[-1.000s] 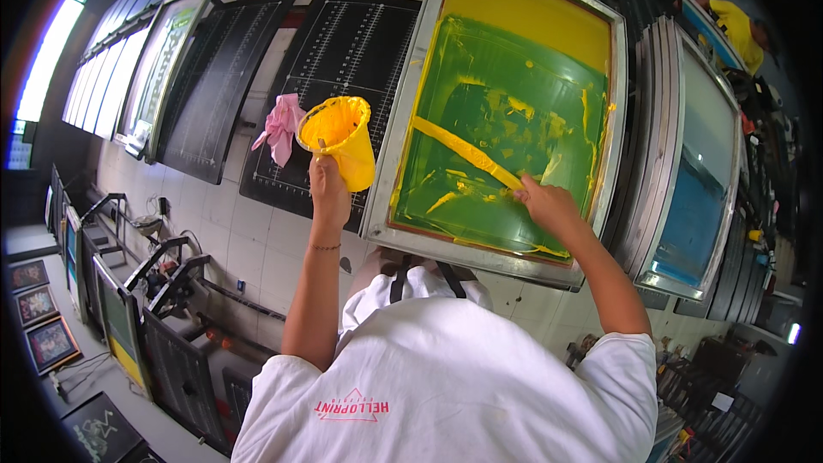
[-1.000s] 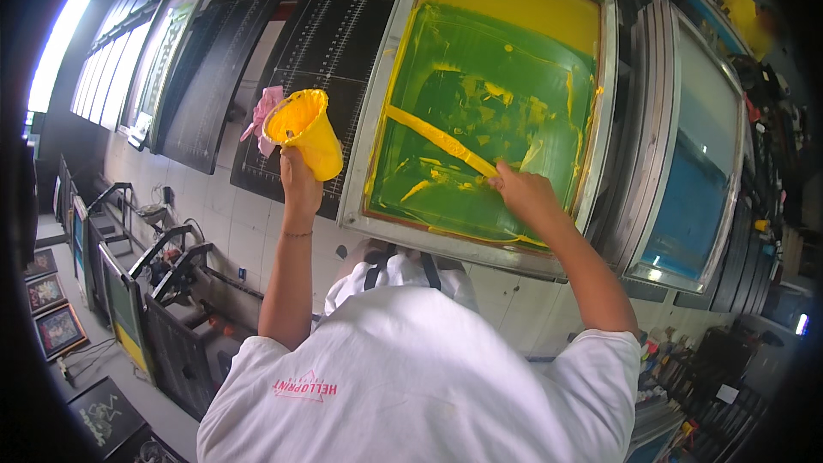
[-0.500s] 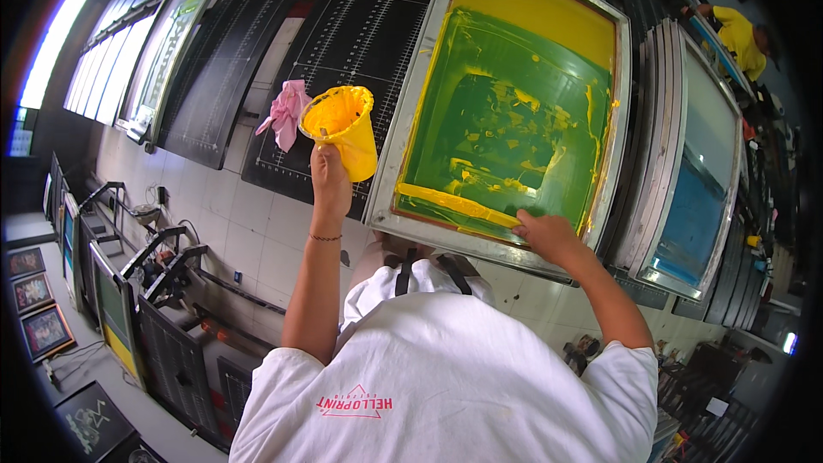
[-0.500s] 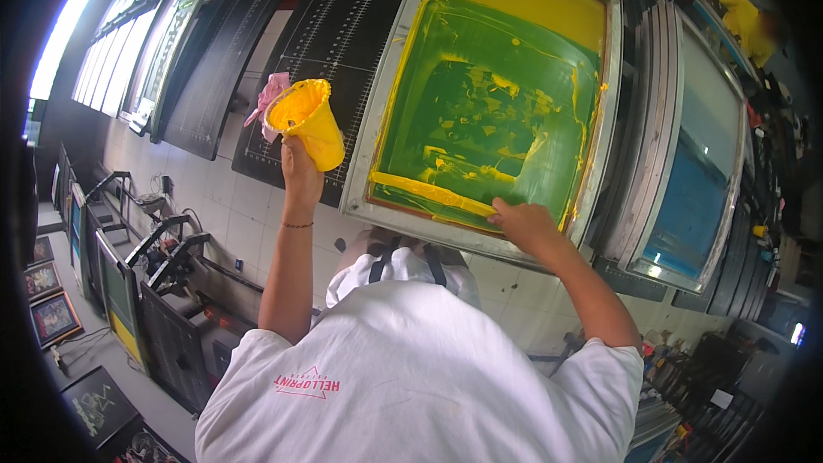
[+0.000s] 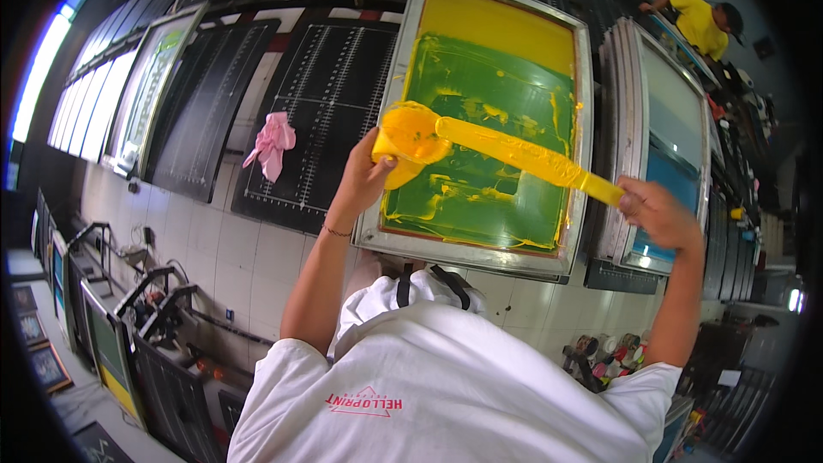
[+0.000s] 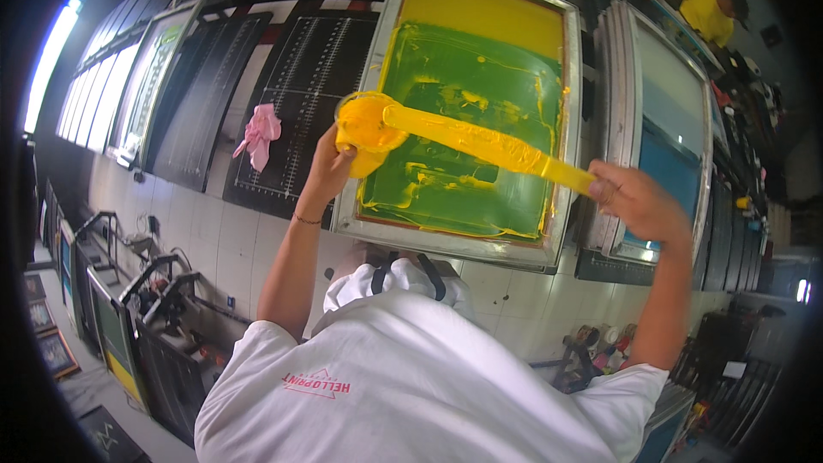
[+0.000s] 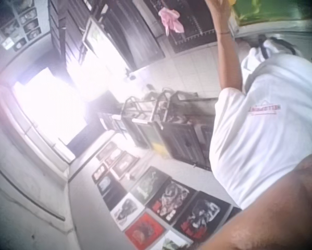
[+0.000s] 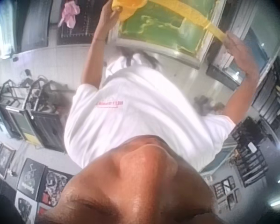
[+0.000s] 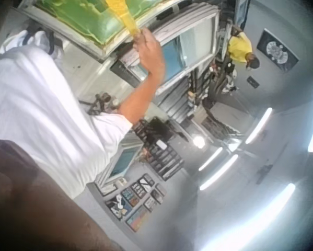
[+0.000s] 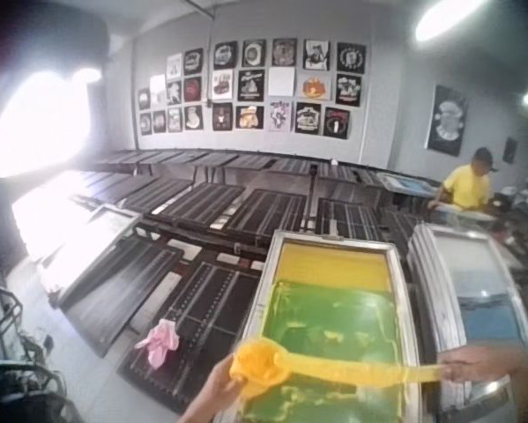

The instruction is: The person handles a screen printing frame and a squeegee, then uses a small yellow tool to scrape yellow ink from a cup and spread it across the screen mesh.

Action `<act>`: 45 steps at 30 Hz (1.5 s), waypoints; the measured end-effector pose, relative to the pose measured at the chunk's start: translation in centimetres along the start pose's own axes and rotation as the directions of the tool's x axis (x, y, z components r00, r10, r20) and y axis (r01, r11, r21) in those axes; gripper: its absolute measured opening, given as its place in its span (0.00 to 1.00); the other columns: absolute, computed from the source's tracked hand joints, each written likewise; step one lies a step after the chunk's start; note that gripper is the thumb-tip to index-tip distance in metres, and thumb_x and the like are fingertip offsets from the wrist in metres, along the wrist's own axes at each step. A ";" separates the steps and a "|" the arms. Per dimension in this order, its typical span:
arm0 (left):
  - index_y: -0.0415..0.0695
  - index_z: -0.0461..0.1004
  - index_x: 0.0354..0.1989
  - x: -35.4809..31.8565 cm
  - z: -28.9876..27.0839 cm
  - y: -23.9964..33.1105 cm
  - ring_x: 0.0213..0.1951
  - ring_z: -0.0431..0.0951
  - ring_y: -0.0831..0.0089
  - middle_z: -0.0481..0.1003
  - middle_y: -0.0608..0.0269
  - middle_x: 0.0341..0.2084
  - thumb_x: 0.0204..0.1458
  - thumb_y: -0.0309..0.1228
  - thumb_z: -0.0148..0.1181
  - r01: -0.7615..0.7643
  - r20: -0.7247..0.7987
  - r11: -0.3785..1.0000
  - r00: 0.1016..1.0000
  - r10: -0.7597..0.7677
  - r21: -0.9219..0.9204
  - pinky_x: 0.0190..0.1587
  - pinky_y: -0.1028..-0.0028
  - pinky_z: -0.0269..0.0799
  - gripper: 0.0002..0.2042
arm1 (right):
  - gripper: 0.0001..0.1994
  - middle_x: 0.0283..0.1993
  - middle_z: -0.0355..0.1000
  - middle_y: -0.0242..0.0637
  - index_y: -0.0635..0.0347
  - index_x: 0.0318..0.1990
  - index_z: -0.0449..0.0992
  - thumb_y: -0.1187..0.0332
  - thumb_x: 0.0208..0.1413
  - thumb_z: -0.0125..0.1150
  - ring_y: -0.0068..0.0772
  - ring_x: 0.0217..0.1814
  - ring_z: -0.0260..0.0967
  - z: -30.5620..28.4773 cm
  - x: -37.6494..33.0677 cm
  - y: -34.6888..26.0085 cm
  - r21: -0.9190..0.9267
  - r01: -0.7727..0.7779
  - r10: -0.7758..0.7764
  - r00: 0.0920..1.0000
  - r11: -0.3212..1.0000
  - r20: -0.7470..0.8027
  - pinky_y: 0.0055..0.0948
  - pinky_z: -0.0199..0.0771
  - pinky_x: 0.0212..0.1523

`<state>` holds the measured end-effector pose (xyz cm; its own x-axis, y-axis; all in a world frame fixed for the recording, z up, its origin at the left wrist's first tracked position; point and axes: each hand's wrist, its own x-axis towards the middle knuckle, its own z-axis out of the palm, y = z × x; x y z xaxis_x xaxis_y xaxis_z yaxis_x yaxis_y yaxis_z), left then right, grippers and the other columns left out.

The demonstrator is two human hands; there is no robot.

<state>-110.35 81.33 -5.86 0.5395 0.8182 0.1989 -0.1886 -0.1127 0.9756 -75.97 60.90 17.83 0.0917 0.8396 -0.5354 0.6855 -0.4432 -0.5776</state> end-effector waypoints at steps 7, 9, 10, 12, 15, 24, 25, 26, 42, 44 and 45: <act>0.34 0.65 0.50 2.3 3.4 2.6 0.39 0.68 0.82 0.72 0.66 0.35 0.47 0.57 0.59 0.000 0.247 0.997 0.969 0.019 -0.077 0.40 0.79 0.68 0.35 | 0.14 0.25 0.66 0.46 0.59 0.33 0.70 0.57 0.59 0.52 0.50 0.26 0.63 -2.4 -3.8 -9.9 -0.677 -0.037 -0.191 0.947 0.735 -0.259 0.43 0.60 0.30; 0.34 0.65 0.50 2.7 3.4 2.1 0.39 0.68 0.82 0.72 0.65 0.36 0.47 0.58 0.60 0.013 0.296 0.997 0.955 0.012 -0.082 0.41 0.79 0.68 0.36 | 0.14 0.25 0.66 0.44 0.59 0.33 0.70 0.57 0.58 0.53 0.48 0.29 0.65 -2.2 -3.6 -12.2 -0.746 -0.075 -0.191 0.945 0.661 -0.264 0.42 0.61 0.33; 0.34 0.65 0.50 3.0 3.9 2.4 0.39 0.68 0.82 0.71 0.66 0.37 0.46 0.59 0.60 0.013 0.343 0.991 0.939 0.034 -0.132 0.41 0.79 0.68 0.37 | 0.13 0.24 0.66 0.43 0.59 0.33 0.71 0.57 0.58 0.54 0.46 0.30 0.65 -2.0 -3.8 -13.6 -0.778 -0.115 -0.172 0.946 0.618 -0.276 0.42 0.61 0.34; 0.34 0.65 0.50 3.3 4.1 2.3 0.39 0.68 0.82 0.71 0.66 0.37 0.46 0.59 0.59 0.024 0.406 0.989 0.913 0.038 -0.146 0.41 0.79 0.68 0.38 | 0.14 0.25 0.67 0.41 0.59 0.33 0.71 0.57 0.56 0.55 0.45 0.32 0.66 -1.3 -3.6 -15.5 -0.828 -0.062 -0.328 0.899 0.557 -0.288 0.41 0.62 0.35; 0.34 0.65 0.50 3.6 3.7 2.3 0.39 0.67 0.81 0.70 0.66 0.37 0.46 0.60 0.59 0.036 0.472 0.990 0.881 0.035 -0.140 0.42 0.78 0.68 0.38 | 0.14 0.22 0.66 0.41 0.60 0.31 0.71 0.57 0.54 0.58 0.46 0.27 0.66 -0.9 -2.4 -17.9 -0.861 0.014 -0.502 0.817 0.509 -0.283 0.40 0.62 0.32; 0.35 0.64 0.55 3.8 4.7 3.3 0.45 0.70 0.78 0.72 0.64 0.44 0.49 0.61 0.56 0.173 0.656 0.954 0.754 0.032 -0.245 0.49 0.75 0.67 0.39 | 0.17 0.21 0.68 0.42 0.59 0.37 0.70 0.53 0.56 0.58 0.44 0.24 0.66 1.9 1.4 -19.3 -0.627 -0.072 -0.332 0.798 0.776 -0.503 0.37 0.62 0.28; 0.35 0.64 0.55 3.7 5.0 2.8 0.46 0.70 0.77 0.72 0.64 0.44 0.50 0.60 0.55 0.184 0.683 0.954 0.730 0.027 -0.235 0.49 0.75 0.67 0.38 | 0.17 0.21 0.68 0.43 0.59 0.40 0.70 0.53 0.57 0.58 0.44 0.23 0.66 2.4 1.5 -18.8 -0.561 -0.128 -0.251 0.797 0.818 -0.549 0.37 0.62 0.28; 0.36 0.64 0.55 3.6 5.3 2.5 0.46 0.70 0.77 0.72 0.64 0.44 0.50 0.60 0.55 0.203 0.689 0.950 0.725 0.018 -0.238 0.49 0.75 0.67 0.38 | 0.21 0.21 0.67 0.40 0.57 0.50 0.67 0.53 0.57 0.58 0.35 0.21 0.64 2.5 1.2 -17.4 -0.478 -0.077 -0.257 0.764 0.875 -0.592 0.31 0.60 0.25; 0.37 0.57 0.60 -1.4 29.0 -0.7 0.50 0.73 0.65 0.67 0.56 0.54 0.57 0.57 0.46 0.486 0.889 0.827 0.456 0.034 -0.281 0.52 0.64 0.71 0.35 | 0.24 0.34 0.56 0.25 0.54 0.47 0.60 0.48 0.55 0.59 0.24 0.35 0.50 17.6 -28.1 2.0 -0.326 0.945 0.080 -0.323 -0.037 -0.943 0.27 0.52 0.37; 0.37 0.55 0.60 -2.6 34.3 0.6 0.45 0.77 0.57 0.68 0.52 0.52 0.55 0.62 0.41 0.490 0.904 0.822 0.423 0.067 -0.291 0.48 0.56 0.76 0.39 | 0.25 0.33 0.55 0.24 0.53 0.46 0.61 0.43 0.55 0.56 0.23 0.34 0.49 17.0 -29.7 5.9 -0.355 0.931 0.102 -0.347 -0.087 -0.932 0.27 0.51 0.36; 0.38 0.54 0.61 -3.7 37.4 0.6 0.45 0.77 0.57 0.68 0.53 0.52 0.55 0.62 0.41 0.506 0.912 0.812 0.402 0.077 -0.292 0.49 0.56 0.76 0.39 | 0.25 0.33 0.55 0.24 0.53 0.45 0.61 0.41 0.55 0.54 0.23 0.34 0.49 17.0 -31.1 7.8 -0.374 0.926 0.113 -0.365 -0.063 -0.924 0.27 0.51 0.35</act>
<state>-81.74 57.11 -2.51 0.9509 -0.1942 0.2408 -0.1198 0.4866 0.8654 -85.77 26.00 19.56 0.7111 -0.0664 0.7000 0.3118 0.9221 -0.2292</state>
